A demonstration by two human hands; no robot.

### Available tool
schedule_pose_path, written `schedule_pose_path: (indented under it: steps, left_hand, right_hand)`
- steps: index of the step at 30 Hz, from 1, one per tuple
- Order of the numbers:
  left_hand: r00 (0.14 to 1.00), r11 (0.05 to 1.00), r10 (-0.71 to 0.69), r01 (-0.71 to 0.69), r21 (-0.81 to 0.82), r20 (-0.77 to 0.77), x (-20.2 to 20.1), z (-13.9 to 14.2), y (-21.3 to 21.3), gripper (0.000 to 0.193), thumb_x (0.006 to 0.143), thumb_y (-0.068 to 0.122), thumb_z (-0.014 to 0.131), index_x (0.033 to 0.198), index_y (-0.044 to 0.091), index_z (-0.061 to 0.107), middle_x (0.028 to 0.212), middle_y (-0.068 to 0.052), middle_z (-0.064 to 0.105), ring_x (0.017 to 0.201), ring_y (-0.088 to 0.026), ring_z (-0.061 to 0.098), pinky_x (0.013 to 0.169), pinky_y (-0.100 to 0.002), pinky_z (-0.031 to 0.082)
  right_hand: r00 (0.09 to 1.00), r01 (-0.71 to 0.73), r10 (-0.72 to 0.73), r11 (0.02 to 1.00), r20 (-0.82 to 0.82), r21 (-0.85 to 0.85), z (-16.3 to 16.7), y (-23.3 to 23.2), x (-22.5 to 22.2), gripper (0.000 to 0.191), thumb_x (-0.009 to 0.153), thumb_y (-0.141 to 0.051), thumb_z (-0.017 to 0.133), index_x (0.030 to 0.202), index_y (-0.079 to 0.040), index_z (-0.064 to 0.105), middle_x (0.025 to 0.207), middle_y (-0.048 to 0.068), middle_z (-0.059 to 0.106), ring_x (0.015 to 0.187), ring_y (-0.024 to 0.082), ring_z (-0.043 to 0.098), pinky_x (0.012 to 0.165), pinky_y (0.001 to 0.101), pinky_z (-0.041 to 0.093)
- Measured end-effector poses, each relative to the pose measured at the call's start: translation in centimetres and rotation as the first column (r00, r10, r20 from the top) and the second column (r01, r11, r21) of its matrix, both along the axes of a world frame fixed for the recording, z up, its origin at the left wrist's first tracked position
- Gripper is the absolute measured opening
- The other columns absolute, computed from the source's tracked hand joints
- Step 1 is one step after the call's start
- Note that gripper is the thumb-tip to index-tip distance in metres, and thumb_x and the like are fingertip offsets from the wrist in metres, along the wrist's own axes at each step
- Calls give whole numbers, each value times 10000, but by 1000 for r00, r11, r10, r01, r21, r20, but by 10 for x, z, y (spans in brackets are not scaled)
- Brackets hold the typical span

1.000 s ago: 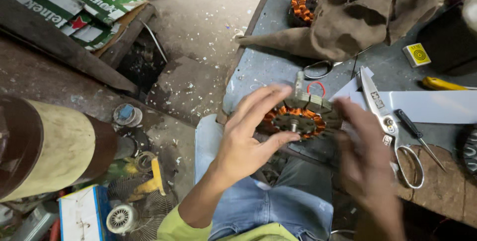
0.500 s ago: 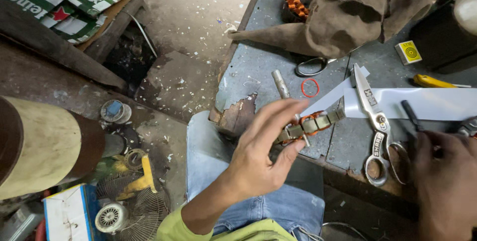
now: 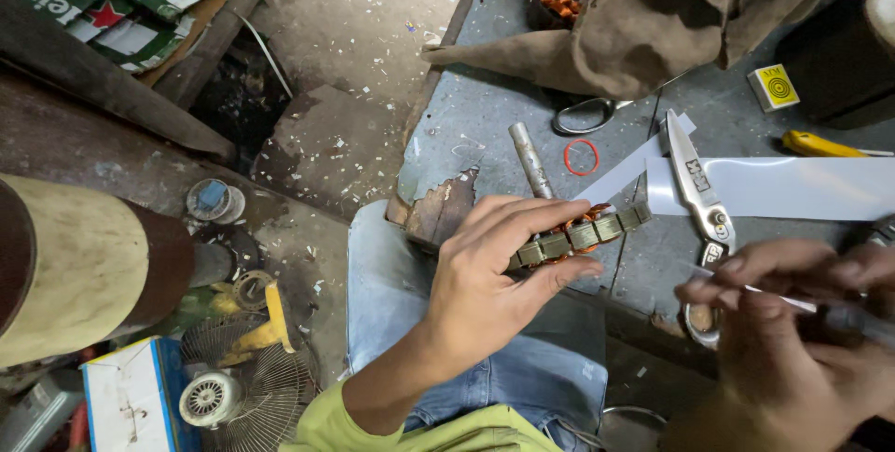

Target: The person cuts small strips of white insulating material using scissors and inserts them into the slots of a motor stator. They repeatedly pick up the stator, place strips into the slots, and use a screwdriver to press the material down. The process is repeated for multiple slots on the stator.

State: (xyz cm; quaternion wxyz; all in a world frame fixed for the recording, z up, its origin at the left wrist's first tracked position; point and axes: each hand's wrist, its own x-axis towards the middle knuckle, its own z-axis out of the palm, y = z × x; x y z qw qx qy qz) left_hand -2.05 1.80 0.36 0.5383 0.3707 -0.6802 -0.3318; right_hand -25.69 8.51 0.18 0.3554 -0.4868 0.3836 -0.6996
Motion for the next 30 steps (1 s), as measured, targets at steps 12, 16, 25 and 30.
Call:
schedule_pose_path:
  steps: [12,16,25,30]
  left_hand:
    - [999,999,-45,45,-16,-23,3,-3,-4,457,875,205,867,1278,92,685,1294,-57,737,1120,-219,709,1007,-318,556]
    - [998,998,-59,59,-15,-24,3,-2,-5,465,874,204,859,1288,84,685,1334,-60,726,1135,-222,704,1015,-319,553]
    - [995,999,-48,50,20,-88,0,-2,-5,306,921,144,846,1193,92,714,1207,-13,761,1063,-170,738,1001,-285,567]
    - [990,995,-79,86,59,-113,1,-2,-7,310,898,94,849,1189,99,743,1164,-16,776,1026,-162,741,977,-283,576]
  right_hand:
    - [991,61,-79,987,-112,-151,-2,-33,39,398,1149,63,736,1308,-31,383,948,215,643,803,249,668,822,397,628]
    - [957,63,-91,992,-277,-106,4,-32,38,415,1111,98,732,1270,-42,375,944,213,652,811,253,687,811,369,626]
    - [751,42,-251,941,-611,-335,18,-57,46,460,719,127,733,965,-105,421,789,232,642,726,326,706,664,420,614]
    - [778,16,-299,889,-553,-458,-1,-58,45,482,833,92,742,1084,-116,387,873,176,667,796,308,729,700,398,644]
